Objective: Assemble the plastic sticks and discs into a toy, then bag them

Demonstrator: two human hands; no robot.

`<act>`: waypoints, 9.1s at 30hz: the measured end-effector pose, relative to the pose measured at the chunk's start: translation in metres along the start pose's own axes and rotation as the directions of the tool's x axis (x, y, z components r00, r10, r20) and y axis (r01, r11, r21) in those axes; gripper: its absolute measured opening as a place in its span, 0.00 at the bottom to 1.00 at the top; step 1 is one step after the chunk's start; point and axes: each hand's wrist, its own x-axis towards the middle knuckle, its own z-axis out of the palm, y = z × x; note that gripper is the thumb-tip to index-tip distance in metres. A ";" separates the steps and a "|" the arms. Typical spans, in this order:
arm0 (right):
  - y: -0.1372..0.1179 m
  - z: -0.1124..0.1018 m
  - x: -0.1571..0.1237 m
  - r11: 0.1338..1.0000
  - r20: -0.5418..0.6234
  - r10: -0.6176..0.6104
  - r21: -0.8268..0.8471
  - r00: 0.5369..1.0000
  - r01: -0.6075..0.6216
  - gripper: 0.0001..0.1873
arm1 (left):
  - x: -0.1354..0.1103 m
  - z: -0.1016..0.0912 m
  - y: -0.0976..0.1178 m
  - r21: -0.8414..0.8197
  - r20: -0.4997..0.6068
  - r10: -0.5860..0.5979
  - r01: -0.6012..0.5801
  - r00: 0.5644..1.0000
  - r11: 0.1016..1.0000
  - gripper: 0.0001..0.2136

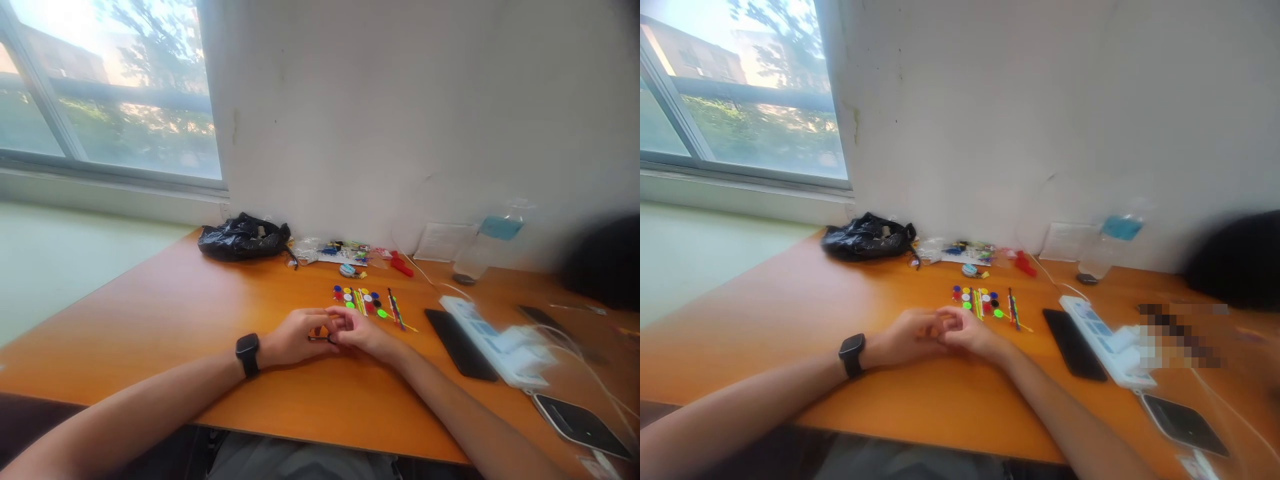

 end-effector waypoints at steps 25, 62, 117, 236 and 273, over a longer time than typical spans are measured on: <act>0.004 0.001 0.001 0.995 -0.029 -0.026 -0.099 0.999 0.023 0.21 | -0.001 0.003 -0.004 0.010 -0.018 -0.041 0.041 0.999 0.999 0.09; 0.013 0.007 0.004 0.992 -0.018 -0.112 -0.063 0.994 0.111 0.25 | 0.000 0.000 -0.007 0.021 0.031 0.066 -0.066 0.997 0.998 0.08; 0.014 -0.035 0.011 0.453 -0.356 -0.615 -0.890 0.703 -0.054 0.29 | 0.000 -0.001 -0.017 0.338 -0.074 -0.028 0.052 0.997 0.940 0.08; -0.003 -0.026 -0.004 0.212 -0.288 -0.348 -0.951 0.892 -0.225 0.16 | -0.003 -0.002 -0.024 0.424 0.146 0.032 -0.092 0.989 0.901 0.10; -0.003 -0.002 -0.009 0.305 -0.081 -0.258 -0.952 0.963 0.002 0.26 | -0.003 -0.002 -0.024 0.402 0.151 0.031 -0.090 0.988 0.911 0.12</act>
